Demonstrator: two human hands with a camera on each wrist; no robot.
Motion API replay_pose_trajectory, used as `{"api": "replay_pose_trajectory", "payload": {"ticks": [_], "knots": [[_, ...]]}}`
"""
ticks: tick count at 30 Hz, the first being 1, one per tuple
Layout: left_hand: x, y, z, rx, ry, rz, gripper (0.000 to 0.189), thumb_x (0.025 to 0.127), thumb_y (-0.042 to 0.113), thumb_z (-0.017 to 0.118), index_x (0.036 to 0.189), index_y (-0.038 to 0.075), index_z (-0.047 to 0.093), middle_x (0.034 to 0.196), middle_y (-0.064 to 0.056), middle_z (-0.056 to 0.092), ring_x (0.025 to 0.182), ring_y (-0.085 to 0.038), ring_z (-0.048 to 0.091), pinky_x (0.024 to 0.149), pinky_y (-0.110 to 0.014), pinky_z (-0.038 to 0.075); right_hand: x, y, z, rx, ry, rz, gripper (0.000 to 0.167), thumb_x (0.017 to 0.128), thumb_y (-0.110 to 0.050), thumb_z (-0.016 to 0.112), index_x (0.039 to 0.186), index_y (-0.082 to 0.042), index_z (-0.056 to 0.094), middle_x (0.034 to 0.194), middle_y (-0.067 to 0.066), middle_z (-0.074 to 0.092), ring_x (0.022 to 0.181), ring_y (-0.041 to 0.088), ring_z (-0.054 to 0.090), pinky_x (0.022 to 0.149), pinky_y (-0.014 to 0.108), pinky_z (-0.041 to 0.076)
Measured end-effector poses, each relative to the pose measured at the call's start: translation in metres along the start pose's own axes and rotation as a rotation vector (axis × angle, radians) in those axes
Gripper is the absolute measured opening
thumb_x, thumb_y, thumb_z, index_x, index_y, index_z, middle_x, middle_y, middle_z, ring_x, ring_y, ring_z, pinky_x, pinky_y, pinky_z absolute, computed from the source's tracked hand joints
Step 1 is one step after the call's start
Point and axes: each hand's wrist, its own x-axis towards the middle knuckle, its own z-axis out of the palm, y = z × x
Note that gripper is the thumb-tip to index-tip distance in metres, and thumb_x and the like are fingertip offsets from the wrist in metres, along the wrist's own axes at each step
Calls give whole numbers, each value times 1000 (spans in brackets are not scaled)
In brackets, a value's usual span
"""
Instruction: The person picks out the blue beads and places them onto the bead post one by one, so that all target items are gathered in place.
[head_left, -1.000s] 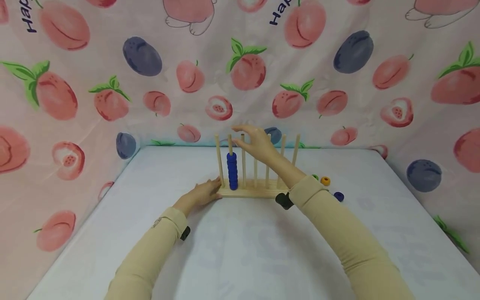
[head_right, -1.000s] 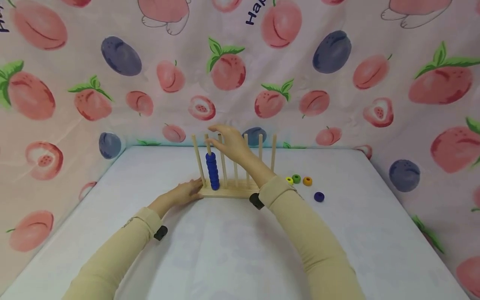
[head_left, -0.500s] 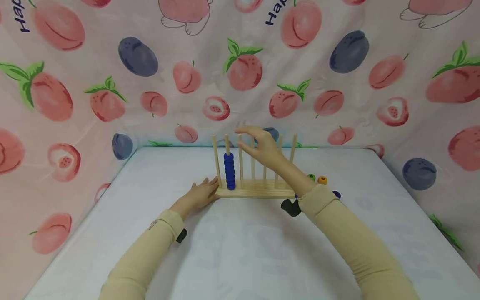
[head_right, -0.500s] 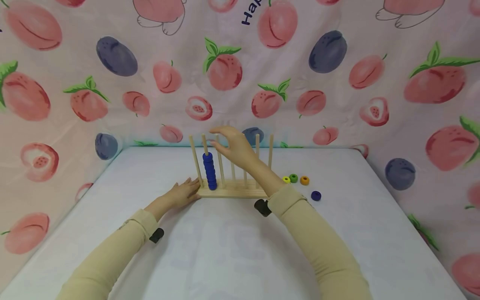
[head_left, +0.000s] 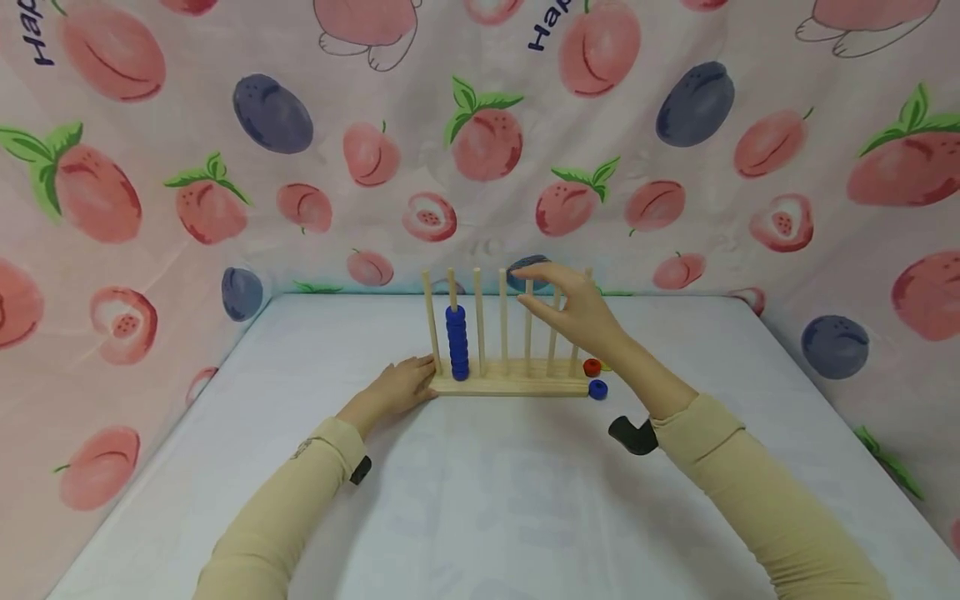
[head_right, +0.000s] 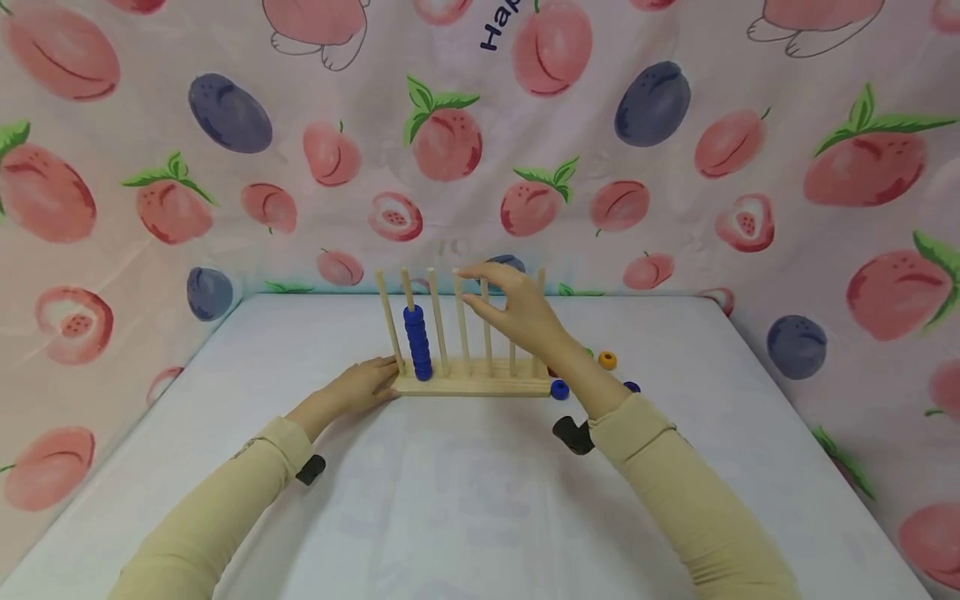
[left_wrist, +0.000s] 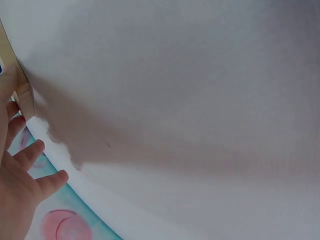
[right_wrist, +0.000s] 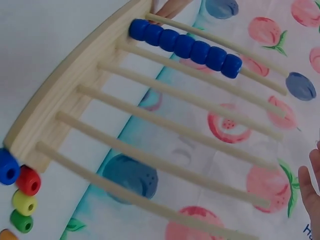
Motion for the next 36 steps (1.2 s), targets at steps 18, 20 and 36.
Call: {"api": "replay_pose_trajectory", "payload": {"ticks": [18, 20, 36], "knots": [[4, -4, 4, -45, 64, 47, 59, 95, 27, 56, 138, -9, 39, 144, -25, 40, 127, -42, 46, 106, -50, 38, -50, 28, -36, -147, -43, 17, 34, 79, 2, 71, 112, 4, 64, 111, 19, 68, 104, 34, 63, 92, 52, 49], [4, -4, 6, -46, 60, 42, 59, 95, 28, 56, 138, -9, 39, 145, -25, 39, 128, -41, 45, 108, -49, 37, -55, 30, -38, -158, -46, 16, 34, 79, 2, 71, 112, 3, 64, 111, 19, 68, 105, 34, 62, 92, 52, 49], [-1, -6, 9, -68, 80, 41, 58, 95, 28, 56, 138, -8, 40, 145, -23, 40, 130, -40, 44, 108, -49, 36, -75, 36, -46, -209, -50, 84, 42, 76, -1, 75, 116, 2, 63, 112, 19, 67, 105, 35, 61, 88, 54, 50]]}}
